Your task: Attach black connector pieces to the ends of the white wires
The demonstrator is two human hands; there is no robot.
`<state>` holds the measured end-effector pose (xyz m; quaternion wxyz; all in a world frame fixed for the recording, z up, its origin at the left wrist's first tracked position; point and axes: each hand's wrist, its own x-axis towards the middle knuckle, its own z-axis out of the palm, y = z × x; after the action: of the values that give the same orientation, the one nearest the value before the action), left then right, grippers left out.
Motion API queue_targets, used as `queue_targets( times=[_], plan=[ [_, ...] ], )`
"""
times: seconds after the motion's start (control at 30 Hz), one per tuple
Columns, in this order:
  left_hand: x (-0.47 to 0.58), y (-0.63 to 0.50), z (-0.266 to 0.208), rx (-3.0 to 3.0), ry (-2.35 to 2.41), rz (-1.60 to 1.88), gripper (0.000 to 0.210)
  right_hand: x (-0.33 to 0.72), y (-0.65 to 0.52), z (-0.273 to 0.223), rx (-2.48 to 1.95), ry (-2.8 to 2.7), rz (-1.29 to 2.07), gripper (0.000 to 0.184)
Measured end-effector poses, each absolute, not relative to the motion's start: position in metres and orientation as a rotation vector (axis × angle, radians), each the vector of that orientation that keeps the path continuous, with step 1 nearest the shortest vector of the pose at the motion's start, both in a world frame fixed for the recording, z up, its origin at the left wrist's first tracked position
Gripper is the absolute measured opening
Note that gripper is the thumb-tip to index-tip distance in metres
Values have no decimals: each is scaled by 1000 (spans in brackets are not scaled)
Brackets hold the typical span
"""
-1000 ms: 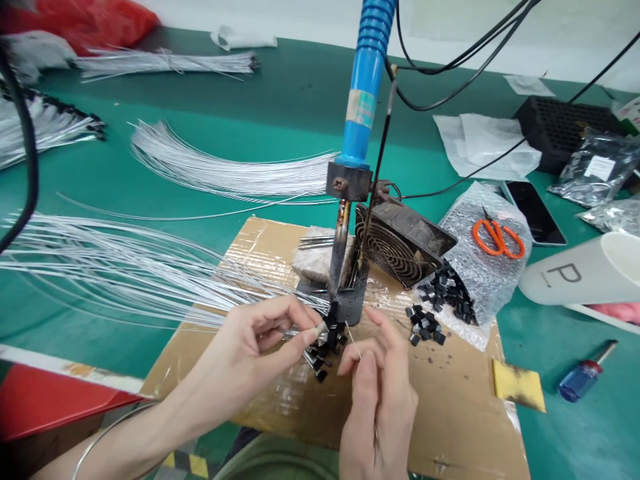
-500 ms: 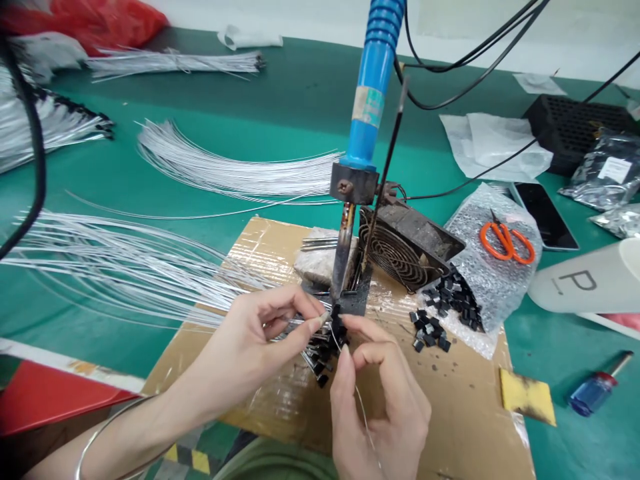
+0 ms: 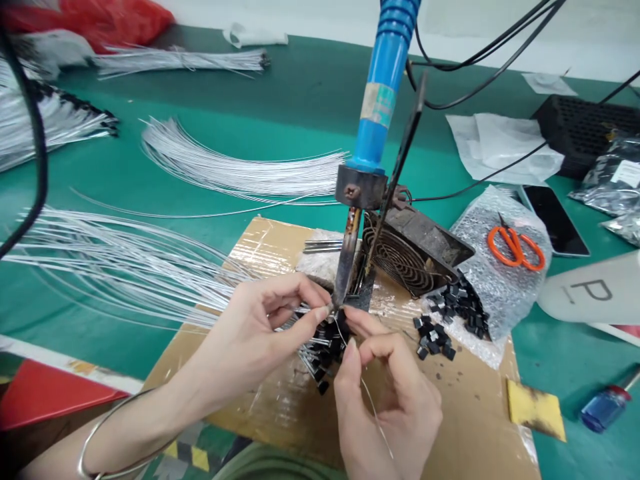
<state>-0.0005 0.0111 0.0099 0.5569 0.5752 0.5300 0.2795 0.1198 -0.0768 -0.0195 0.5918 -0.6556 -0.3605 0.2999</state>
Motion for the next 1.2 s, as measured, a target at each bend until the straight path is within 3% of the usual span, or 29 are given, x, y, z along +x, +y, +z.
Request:
queue_targets(
  times=[1.2],
  plan=[
    [-1, 12, 9, 1379, 1265, 679, 16, 115, -74, -16, -1436, -803, 701, 21]
  ],
)
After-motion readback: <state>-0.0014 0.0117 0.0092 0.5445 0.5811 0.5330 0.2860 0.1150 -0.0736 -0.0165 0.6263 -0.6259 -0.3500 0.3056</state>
